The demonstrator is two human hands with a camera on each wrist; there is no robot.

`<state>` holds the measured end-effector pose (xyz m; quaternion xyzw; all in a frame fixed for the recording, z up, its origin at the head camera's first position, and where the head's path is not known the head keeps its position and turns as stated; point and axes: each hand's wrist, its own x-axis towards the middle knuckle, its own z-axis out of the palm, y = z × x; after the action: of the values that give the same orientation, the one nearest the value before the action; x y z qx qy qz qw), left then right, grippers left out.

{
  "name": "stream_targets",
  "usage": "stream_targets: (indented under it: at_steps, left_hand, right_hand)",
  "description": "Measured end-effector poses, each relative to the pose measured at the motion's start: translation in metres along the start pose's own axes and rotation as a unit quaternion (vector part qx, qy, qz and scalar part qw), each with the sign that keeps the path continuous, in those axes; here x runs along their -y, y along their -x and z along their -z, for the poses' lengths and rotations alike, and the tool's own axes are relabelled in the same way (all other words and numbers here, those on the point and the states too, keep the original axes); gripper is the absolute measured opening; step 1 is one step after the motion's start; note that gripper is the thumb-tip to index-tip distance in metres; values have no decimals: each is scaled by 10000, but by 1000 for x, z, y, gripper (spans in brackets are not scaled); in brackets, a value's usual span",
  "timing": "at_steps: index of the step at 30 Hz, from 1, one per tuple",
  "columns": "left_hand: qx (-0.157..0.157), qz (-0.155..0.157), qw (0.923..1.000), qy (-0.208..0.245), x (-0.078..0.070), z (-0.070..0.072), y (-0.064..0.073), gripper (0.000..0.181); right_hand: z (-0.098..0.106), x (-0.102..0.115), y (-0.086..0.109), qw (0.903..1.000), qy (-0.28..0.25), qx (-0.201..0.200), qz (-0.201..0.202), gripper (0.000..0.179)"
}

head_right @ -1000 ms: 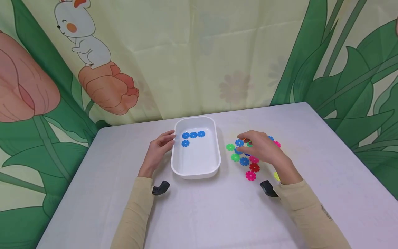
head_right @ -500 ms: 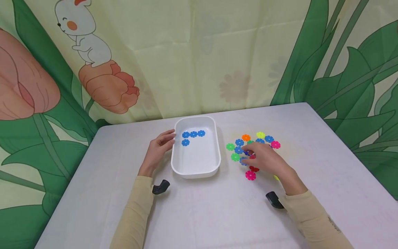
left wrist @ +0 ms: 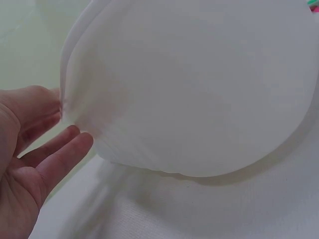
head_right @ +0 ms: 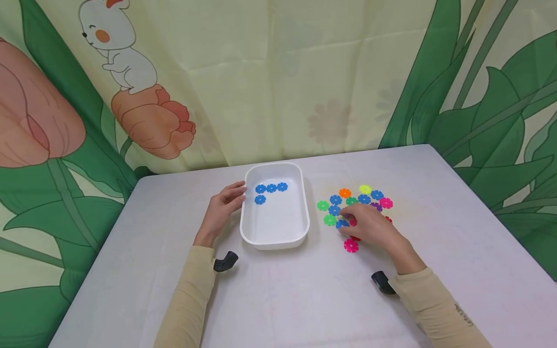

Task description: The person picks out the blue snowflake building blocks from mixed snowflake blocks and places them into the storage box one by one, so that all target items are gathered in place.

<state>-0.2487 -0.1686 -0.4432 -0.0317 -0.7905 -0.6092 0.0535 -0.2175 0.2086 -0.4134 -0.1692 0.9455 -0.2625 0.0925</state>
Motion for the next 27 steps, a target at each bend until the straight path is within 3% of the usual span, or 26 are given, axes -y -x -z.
stream_targets:
  at_steps: [27]
  left_hand:
    - [-34, 129, 9999, 5, 0, -1, 0, 30]
  right_hand:
    - [-7, -5, -6, 9999, 44, 114, 62, 43]
